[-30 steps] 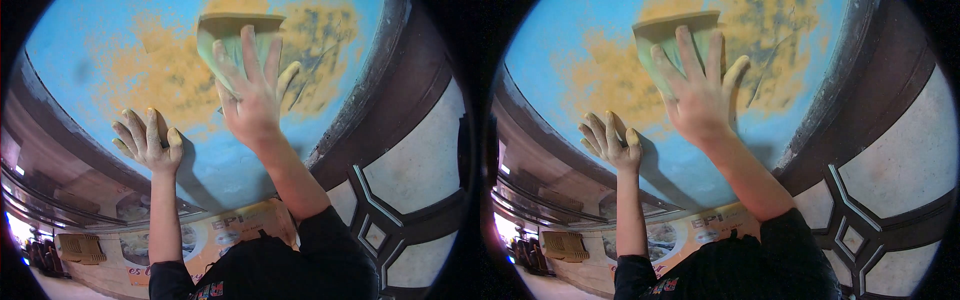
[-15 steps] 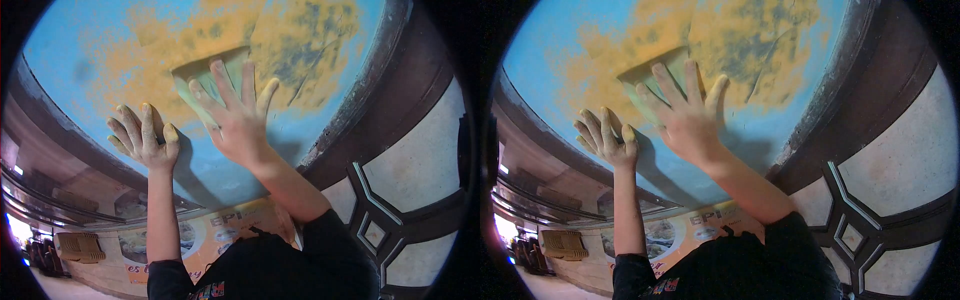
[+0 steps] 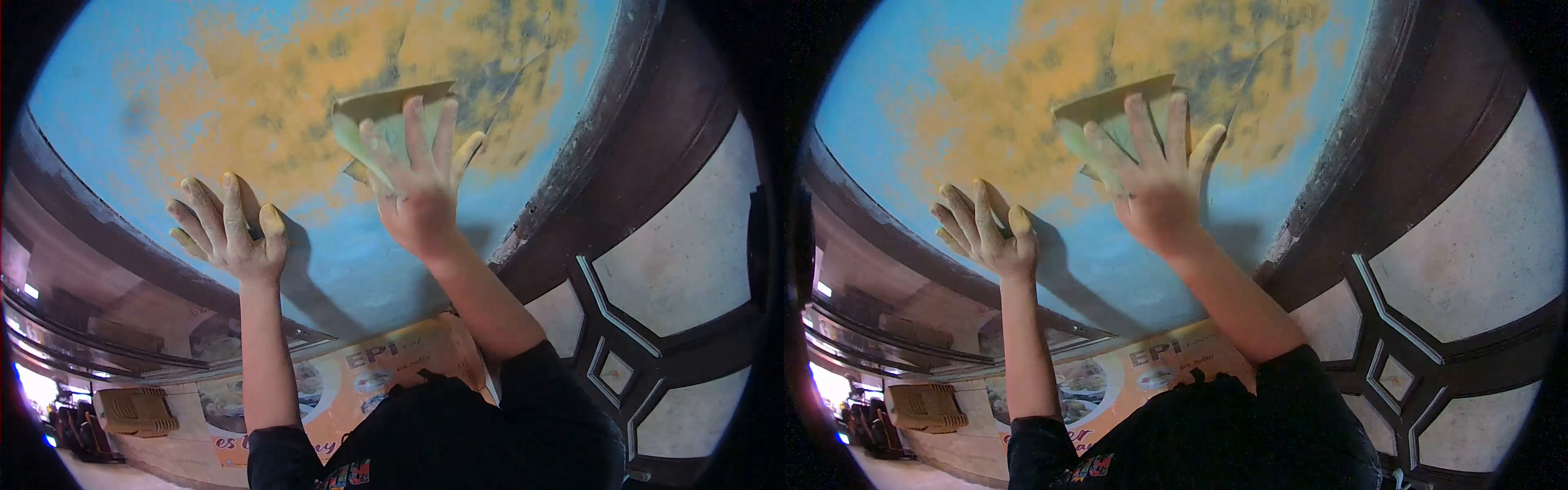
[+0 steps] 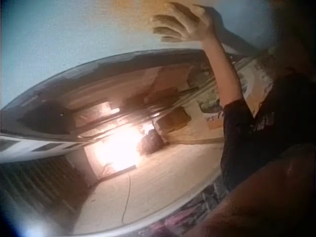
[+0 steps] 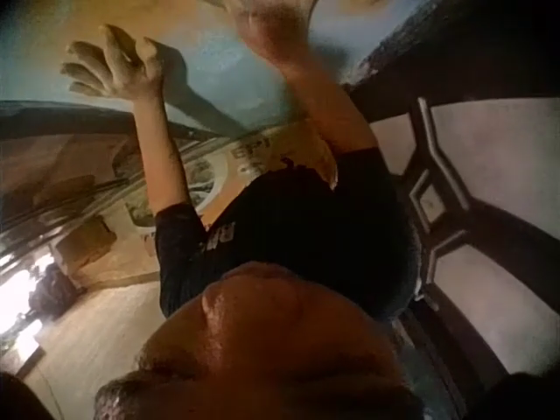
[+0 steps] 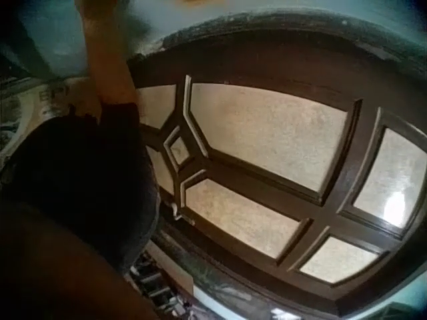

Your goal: Sanding a patch on a ceiling using sandpaper.

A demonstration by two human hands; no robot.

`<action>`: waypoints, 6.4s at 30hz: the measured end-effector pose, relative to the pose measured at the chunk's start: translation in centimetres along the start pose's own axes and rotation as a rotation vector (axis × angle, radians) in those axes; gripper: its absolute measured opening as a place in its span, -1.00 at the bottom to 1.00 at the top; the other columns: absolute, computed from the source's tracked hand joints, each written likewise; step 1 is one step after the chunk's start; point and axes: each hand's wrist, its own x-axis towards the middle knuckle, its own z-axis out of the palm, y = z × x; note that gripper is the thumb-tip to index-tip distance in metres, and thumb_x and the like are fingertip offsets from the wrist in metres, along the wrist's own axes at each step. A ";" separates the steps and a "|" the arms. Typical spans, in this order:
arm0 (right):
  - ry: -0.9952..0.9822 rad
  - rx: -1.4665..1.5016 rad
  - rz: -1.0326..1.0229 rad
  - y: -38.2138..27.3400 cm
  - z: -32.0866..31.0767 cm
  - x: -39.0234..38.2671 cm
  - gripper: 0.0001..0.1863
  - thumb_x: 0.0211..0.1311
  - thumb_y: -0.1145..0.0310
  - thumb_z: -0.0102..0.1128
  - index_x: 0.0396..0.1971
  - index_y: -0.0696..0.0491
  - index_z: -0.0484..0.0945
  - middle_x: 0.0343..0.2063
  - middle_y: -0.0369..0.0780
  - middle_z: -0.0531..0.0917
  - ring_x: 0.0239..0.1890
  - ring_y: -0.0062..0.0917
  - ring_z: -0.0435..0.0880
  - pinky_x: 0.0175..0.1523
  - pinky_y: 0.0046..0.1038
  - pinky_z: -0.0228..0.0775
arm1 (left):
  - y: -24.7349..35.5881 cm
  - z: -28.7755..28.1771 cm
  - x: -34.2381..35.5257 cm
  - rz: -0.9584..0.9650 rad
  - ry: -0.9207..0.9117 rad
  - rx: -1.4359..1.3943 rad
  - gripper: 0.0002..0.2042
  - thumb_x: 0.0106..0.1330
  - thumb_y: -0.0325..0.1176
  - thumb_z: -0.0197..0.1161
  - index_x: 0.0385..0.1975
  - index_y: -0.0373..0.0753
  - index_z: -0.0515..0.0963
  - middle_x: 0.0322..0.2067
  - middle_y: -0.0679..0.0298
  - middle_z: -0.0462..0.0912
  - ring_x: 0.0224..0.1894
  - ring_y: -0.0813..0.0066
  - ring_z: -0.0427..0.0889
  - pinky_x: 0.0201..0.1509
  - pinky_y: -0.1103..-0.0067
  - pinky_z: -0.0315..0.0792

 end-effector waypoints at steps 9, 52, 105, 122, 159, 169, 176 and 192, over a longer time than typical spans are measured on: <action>-0.036 0.004 0.030 0.6 3.2 -6.5 -0.32 -0.09 0.34 0.31 0.16 -0.34 0.45 0.31 -0.09 0.24 0.37 0.20 -0.07 0.19 0.50 -0.46 | -0.6 -0.4 -0.7 -0.011 0.003 0.023 -0.50 0.31 0.06 -0.03 0.19 0.03 0.46 0.36 0.10 0.17 0.46 0.06 -0.07 0.48 0.23 -0.40; -0.048 -0.080 -0.236 -8.3 2.6 3.5 -0.30 0.19 -0.01 0.03 0.36 -0.30 0.15 0.44 -0.22 -0.08 0.43 0.13 -0.26 0.07 0.60 -0.33 | 5.8 -4.3 7.1 0.170 -0.175 -0.391 -0.49 0.32 -0.08 -0.02 0.13 -0.33 0.44 0.29 -0.19 0.21 0.39 -0.17 0.05 0.39 0.03 -0.08; 0.379 -0.269 -0.236 18.5 -5.7 3.2 -0.40 0.35 -0.01 -0.17 0.34 -0.10 0.22 0.40 -0.07 0.05 0.43 0.06 -0.11 0.41 0.06 -0.28 | 10.3 -0.8 8.4 -0.201 -0.347 0.007 -0.21 0.22 -0.09 0.20 0.38 -0.31 0.04 0.39 -0.18 -0.13 0.44 -0.20 -0.26 0.38 -0.06 -0.19; 0.243 -0.263 -0.203 10.7 -4.2 6.7 -0.36 0.17 -0.01 0.06 0.31 -0.36 0.27 0.43 -0.22 0.02 0.45 -0.01 -0.19 0.33 0.30 -0.60 | 8.3 1.9 8.7 -0.152 -0.164 0.011 -0.24 0.31 0.03 0.04 0.34 -0.44 0.05 0.39 -0.19 -0.13 0.45 -0.19 -0.28 0.43 0.06 -0.33; 0.284 -0.229 -0.227 10.8 -4.8 6.3 -0.38 0.16 0.00 0.07 0.28 -0.41 0.30 0.41 -0.28 0.10 0.45 -0.10 -0.07 0.38 0.20 -0.52 | 3.8 -0.9 3.9 0.075 -0.267 0.046 -0.43 0.18 -0.55 0.02 0.28 -0.38 0.23 0.34 -0.08 0.14 0.43 -0.14 -0.09 0.43 0.07 -0.18; 0.294 -0.230 -0.207 11.0 -4.5 6.5 -0.39 0.14 0.01 0.09 0.27 -0.40 0.32 0.40 -0.28 0.13 0.45 -0.11 -0.05 0.39 0.18 -0.53 | 3.1 -1.6 1.6 0.057 -0.360 0.004 -0.49 0.29 -0.46 -0.05 0.26 -0.46 0.22 0.34 -0.16 0.11 0.42 -0.19 -0.09 0.42 0.05 -0.18; 0.279 -0.166 -0.200 11.3 -4.2 6.3 -0.37 0.13 0.01 0.11 0.27 -0.41 0.32 0.41 -0.29 0.10 0.45 -0.11 -0.07 0.37 0.21 -0.50 | 0.7 -0.8 12.2 0.146 -0.082 -0.007 -0.52 0.43 -0.38 -0.13 0.34 -0.32 0.14 0.38 -0.04 0.05 0.43 -0.12 -0.08 0.45 0.16 -0.19; 0.294 -0.219 -0.202 11.4 -3.6 6.4 -0.39 0.12 0.02 0.13 0.25 -0.40 0.35 0.40 -0.28 0.13 0.44 -0.11 -0.04 0.38 0.20 -0.48 | -1.8 -1.0 7.9 0.137 -0.160 -0.004 -0.49 0.49 -0.17 -0.23 0.31 -0.39 0.18 0.36 -0.13 0.06 0.42 -0.16 -0.07 0.40 0.04 -0.13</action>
